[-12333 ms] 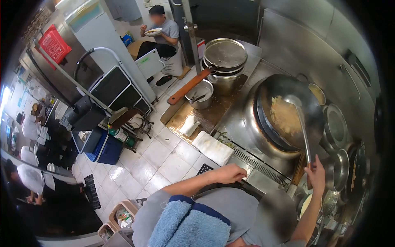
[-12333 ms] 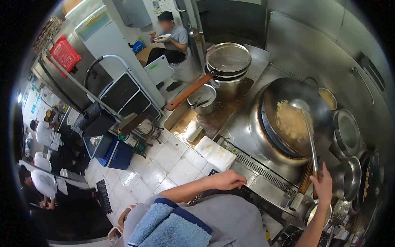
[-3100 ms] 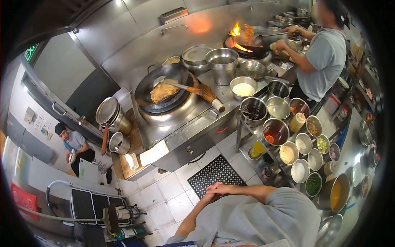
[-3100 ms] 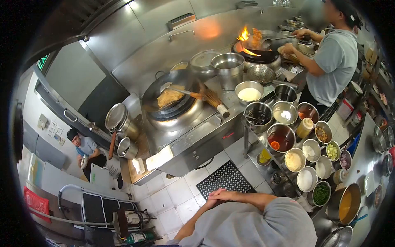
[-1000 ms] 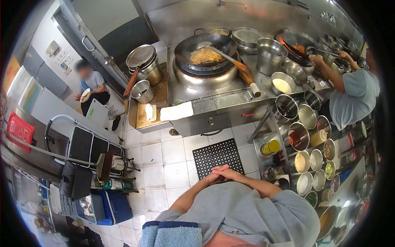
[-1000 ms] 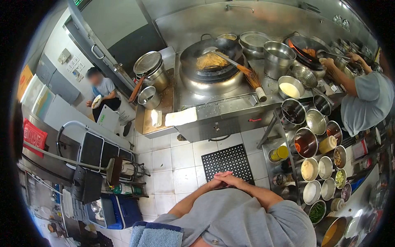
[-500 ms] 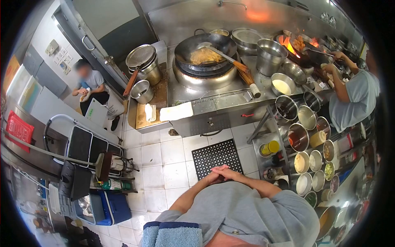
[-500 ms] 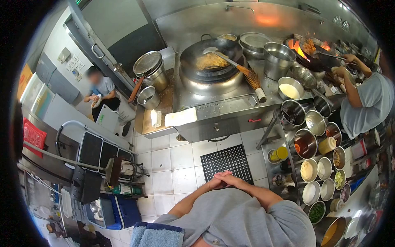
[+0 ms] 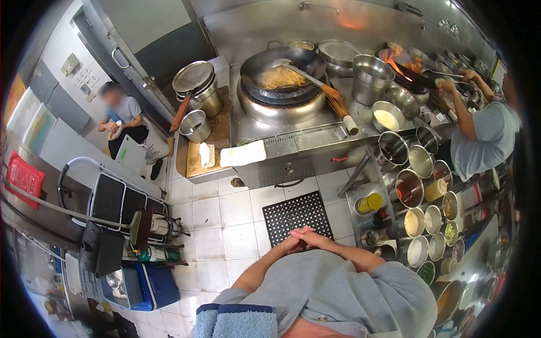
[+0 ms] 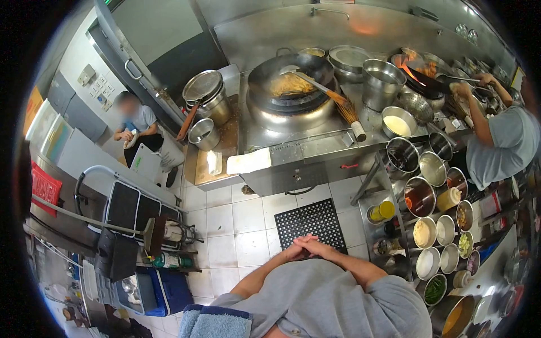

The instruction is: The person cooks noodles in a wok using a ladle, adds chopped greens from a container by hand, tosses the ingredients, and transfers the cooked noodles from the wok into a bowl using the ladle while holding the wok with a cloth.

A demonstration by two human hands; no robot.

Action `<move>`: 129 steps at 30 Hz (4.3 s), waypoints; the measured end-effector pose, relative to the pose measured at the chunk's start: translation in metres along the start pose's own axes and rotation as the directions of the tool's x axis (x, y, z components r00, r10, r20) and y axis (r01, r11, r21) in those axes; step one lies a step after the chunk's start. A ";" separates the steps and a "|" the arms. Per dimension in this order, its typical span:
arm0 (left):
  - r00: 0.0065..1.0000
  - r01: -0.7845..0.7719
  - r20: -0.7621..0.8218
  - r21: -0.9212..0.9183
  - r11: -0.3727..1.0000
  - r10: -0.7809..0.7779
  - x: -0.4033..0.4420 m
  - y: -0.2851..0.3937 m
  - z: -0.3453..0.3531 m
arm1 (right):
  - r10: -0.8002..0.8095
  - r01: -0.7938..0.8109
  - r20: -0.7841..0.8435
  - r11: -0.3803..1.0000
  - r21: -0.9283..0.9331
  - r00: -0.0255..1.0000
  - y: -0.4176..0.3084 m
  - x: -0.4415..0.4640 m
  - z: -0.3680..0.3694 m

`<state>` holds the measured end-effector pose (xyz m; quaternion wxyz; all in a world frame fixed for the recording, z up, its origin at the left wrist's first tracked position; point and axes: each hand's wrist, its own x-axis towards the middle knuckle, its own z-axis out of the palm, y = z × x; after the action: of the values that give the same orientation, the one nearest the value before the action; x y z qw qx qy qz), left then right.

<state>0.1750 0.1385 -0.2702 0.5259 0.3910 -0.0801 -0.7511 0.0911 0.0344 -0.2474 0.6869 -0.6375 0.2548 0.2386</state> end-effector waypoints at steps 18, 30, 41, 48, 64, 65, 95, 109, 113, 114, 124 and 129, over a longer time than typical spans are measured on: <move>0.992 -0.099 -0.085 -0.076 0.992 0.092 -0.045 0.011 -0.019 | -0.062 0.066 0.039 0.993 -0.094 0.997 -0.029 0.024 0.035; 0.987 -0.126 -0.101 -0.034 0.991 0.122 -0.019 0.017 0.002 | -0.106 0.105 0.060 0.994 0.017 0.993 0.004 0.026 -0.004; 0.999 0.032 -0.014 0.180 0.983 -0.030 0.060 0.024 0.066 | -0.140 0.146 -0.149 0.989 0.031 0.979 0.006 -0.065 -0.073; 0.982 0.175 0.027 0.209 0.962 -0.185 0.108 0.034 0.095 | -0.197 0.200 -0.321 0.979 -0.024 0.926 0.023 -0.084 -0.100; 0.340 -0.828 0.887 0.440 -0.349 0.312 0.007 0.203 0.219 | -0.335 0.963 -0.937 0.271 0.008 0.102 -0.072 -0.207 -0.088; 0.257 -0.861 0.925 0.351 -0.367 0.281 0.000 0.203 0.229 | -0.241 0.989 -0.968 0.145 0.029 0.064 -0.079 -0.207 -0.083; -0.325 -0.946 0.941 -0.321 0.055 -0.095 -0.068 0.056 0.339 | -0.021 0.779 -0.788 0.138 -0.611 -0.615 -0.106 -0.356 0.137; -0.359 -0.734 0.922 -0.375 0.566 0.145 -0.182 0.008 0.440 | -0.242 -0.024 -0.202 0.694 -0.719 -0.949 -0.124 -0.378 0.204; -0.604 -0.610 0.789 -0.549 0.571 0.114 -0.205 0.012 0.455 | -0.382 0.050 -0.392 0.660 -0.750 -0.837 -0.088 -0.342 0.225; -0.616 -0.569 0.778 -0.548 0.614 0.123 -0.206 0.010 0.459 | -0.399 0.066 -0.418 0.654 -0.754 -0.817 -0.081 -0.335 0.229; -0.582 -0.423 0.786 -0.510 0.749 0.207 -0.197 -0.033 0.430 | -0.584 -0.408 -0.070 0.642 -0.649 -0.809 -0.099 -0.384 0.240; -0.586 -0.344 0.810 -0.237 0.908 -0.010 -0.211 -0.029 0.415 | -0.606 -0.451 -0.164 0.722 -0.525 -0.779 -0.116 -0.427 0.267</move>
<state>-0.0945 0.2101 0.1033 0.2652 -0.4419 -0.6432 -0.5663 -0.1438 0.2905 0.1346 -0.2478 -0.5814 0.4499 -0.6310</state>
